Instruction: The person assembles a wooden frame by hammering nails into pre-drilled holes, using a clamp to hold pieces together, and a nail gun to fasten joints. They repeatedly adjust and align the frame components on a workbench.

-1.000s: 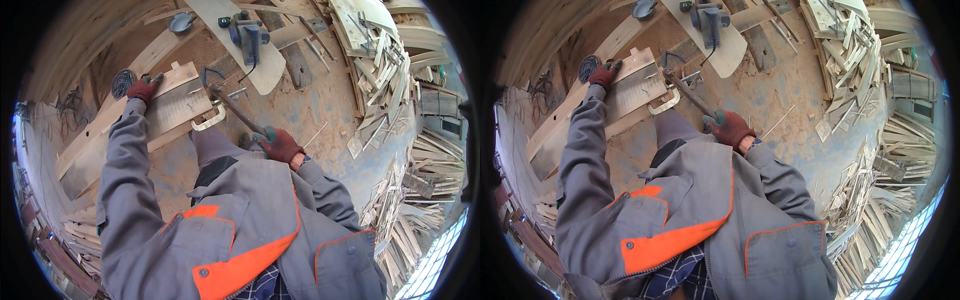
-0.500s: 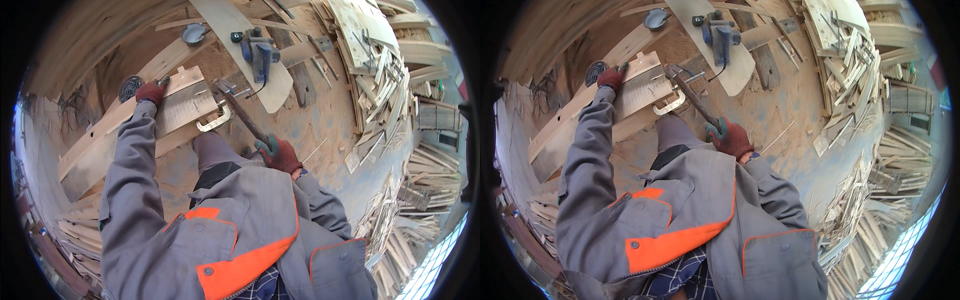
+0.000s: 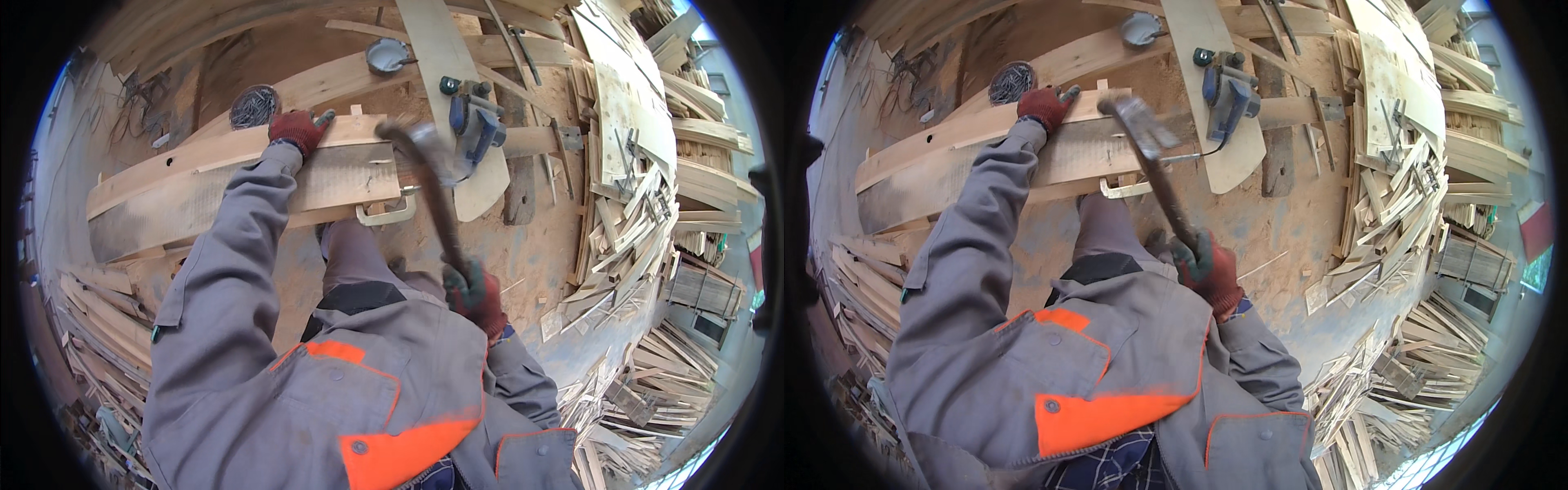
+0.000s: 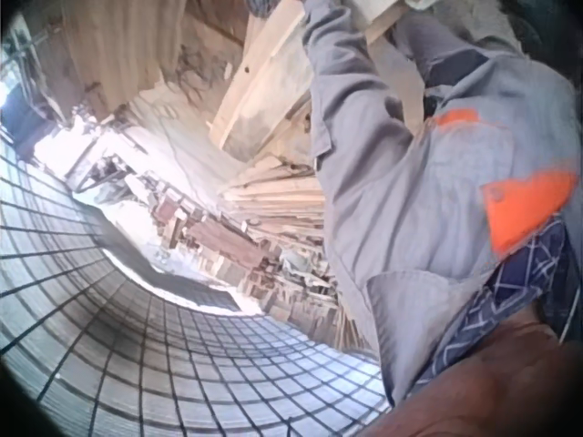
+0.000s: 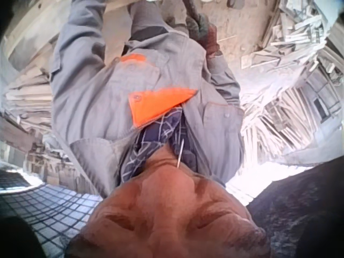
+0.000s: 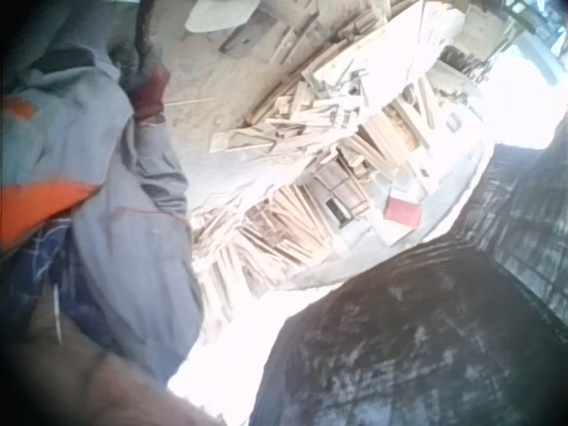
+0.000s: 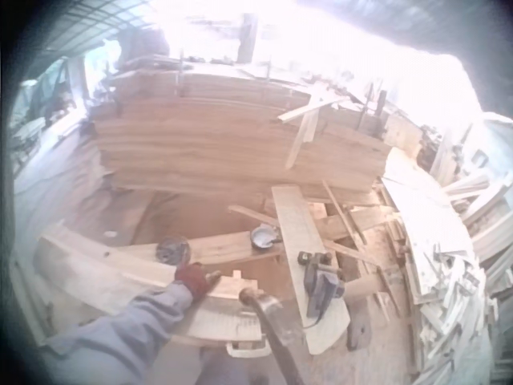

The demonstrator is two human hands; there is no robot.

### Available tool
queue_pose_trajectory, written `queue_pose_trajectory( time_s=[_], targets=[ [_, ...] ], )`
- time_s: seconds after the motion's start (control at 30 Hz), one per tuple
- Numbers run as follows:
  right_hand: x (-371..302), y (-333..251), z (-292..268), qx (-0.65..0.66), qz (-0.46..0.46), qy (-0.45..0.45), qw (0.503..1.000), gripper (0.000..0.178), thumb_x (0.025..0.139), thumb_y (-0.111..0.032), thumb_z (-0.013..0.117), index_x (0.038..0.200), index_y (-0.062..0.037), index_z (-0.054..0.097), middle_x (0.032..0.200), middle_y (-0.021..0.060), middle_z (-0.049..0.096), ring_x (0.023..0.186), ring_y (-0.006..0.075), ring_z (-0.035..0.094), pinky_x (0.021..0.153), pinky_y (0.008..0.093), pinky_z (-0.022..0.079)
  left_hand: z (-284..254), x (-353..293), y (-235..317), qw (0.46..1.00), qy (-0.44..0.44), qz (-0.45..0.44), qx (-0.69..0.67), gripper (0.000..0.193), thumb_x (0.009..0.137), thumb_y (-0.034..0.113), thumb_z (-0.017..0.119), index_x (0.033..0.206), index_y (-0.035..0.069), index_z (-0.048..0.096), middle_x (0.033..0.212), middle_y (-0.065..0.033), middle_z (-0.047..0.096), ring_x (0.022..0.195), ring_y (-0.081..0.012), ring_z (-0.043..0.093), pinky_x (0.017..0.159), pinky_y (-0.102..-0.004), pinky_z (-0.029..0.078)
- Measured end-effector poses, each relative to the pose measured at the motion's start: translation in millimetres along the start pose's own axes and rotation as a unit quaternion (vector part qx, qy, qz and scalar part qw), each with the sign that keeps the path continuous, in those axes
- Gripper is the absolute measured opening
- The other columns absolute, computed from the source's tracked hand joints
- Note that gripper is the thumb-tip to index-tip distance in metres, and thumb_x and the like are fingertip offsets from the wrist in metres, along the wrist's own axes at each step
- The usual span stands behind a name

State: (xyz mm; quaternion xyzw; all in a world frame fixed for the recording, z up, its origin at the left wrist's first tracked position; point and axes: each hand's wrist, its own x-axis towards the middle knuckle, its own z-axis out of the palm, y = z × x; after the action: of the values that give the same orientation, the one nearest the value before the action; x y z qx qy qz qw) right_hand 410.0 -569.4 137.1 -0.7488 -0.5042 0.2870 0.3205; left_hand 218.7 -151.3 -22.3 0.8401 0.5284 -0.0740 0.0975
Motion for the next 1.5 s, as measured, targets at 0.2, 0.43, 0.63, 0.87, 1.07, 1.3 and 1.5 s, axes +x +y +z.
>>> queue_pose_trajectory(
  time_s=[0.2, 0.43, 0.63, 0.87, 1.07, 1.3, 1.5],
  targets=[
    [0.8, 12.0, 6.3, -0.064, -0.003, -0.064, 0.996, 0.031, 0.101, -0.028, 0.064, 0.113, -0.0004, 0.059, 0.076, 0.0142, 0.065, 0.066, 0.0336, 0.066, 0.058, 0.0454, 0.051, 5.4, 1.3, -0.1, 1.000, 0.004, -0.008, 0.009, 0.078, 0.099, 0.075, 0.038, 0.111, 0.010, 0.079, 0.107, -0.0185, 0.077, 0.103, -0.0371, 0.074, 0.092, -0.0486, 0.056],
    [27.1, -16.4, -6.9, -0.033, -0.046, -0.007, 0.998, 0.024, 0.104, -0.023, 0.057, 0.116, -0.0031, 0.062, 0.077, 0.0133, 0.061, 0.068, 0.0339, 0.067, 0.062, 0.0425, 0.054, -7.4, 2.4, 3.6, 1.000, -0.024, -0.019, 0.001, 0.079, 0.100, 0.074, 0.037, 0.116, 0.009, 0.078, 0.114, -0.0182, 0.077, 0.109, -0.0363, 0.072, 0.098, -0.0491, 0.052],
    [15.7, -14.5, -21.7, 0.178, -0.086, 0.025, 0.980, 0.035, 0.102, -0.035, 0.062, 0.105, 0.0002, 0.066, 0.076, 0.0111, 0.060, 0.063, 0.0269, 0.059, 0.058, 0.0374, 0.049, 4.0, 2.7, -1.1, 1.000, -0.011, -0.018, 0.007, 0.081, 0.099, 0.076, 0.038, 0.109, 0.007, 0.079, 0.106, -0.0203, 0.077, 0.102, -0.0400, 0.073, 0.092, -0.0520, 0.053],
    [20.4, 4.8, 6.4, -0.200, 0.045, -0.137, 0.969, 0.030, 0.100, -0.030, 0.064, 0.113, -0.0033, 0.063, 0.077, 0.0151, 0.063, 0.071, 0.0352, 0.067, 0.060, 0.0456, 0.051, -5.5, 4.1, -0.1, 0.999, -0.037, -0.038, -0.009, 0.079, 0.099, 0.076, 0.038, 0.118, 0.011, 0.078, 0.113, -0.0174, 0.078, 0.109, -0.0358, 0.073, 0.096, -0.0495, 0.054],
    [23.8, -41.5, -35.4, 0.379, -0.090, 0.153, 0.908, 0.045, 0.103, -0.046, 0.061, 0.108, -0.0016, 0.063, 0.076, 0.0090, 0.064, 0.065, 0.0214, 0.064, 0.057, 0.0370, 0.051, -0.4, 0.8, -0.5, 1.000, 0.002, -0.028, -0.013, 0.084, 0.100, 0.076, 0.037, 0.108, 0.004, 0.079, 0.109, -0.0209, 0.077, 0.105, -0.0372, 0.073, 0.097, -0.0477, 0.052],
    [28.0, 22.2, 34.1, -0.162, 0.052, -0.133, 0.976, 0.027, 0.099, -0.027, 0.066, 0.111, -0.0031, 0.063, 0.078, 0.0203, 0.065, 0.071, 0.0402, 0.066, 0.065, 0.0465, 0.054, -1.7, 5.5, -1.2, 0.999, -0.004, -0.029, -0.031, 0.081, 0.100, 0.076, 0.037, 0.113, 0.007, 0.079, 0.112, -0.0197, 0.077, 0.108, -0.0367, 0.072, 0.098, -0.0487, 0.051],
    [34.3, -51.5, -46.4, 0.413, 0.078, 0.053, 0.906, 0.037, 0.099, -0.037, 0.069, 0.103, -0.0006, 0.064, 0.075, 0.0108, 0.066, 0.070, 0.0239, 0.068, 0.067, 0.0376, 0.057, 1.8, 2.9, -0.9, 1.000, -0.005, -0.014, -0.019, 0.078, 0.099, 0.074, 0.040, 0.115, 0.008, 0.078, 0.113, -0.0204, 0.077, 0.109, -0.0356, 0.073, 0.097, -0.0481, 0.054]
  ],
)
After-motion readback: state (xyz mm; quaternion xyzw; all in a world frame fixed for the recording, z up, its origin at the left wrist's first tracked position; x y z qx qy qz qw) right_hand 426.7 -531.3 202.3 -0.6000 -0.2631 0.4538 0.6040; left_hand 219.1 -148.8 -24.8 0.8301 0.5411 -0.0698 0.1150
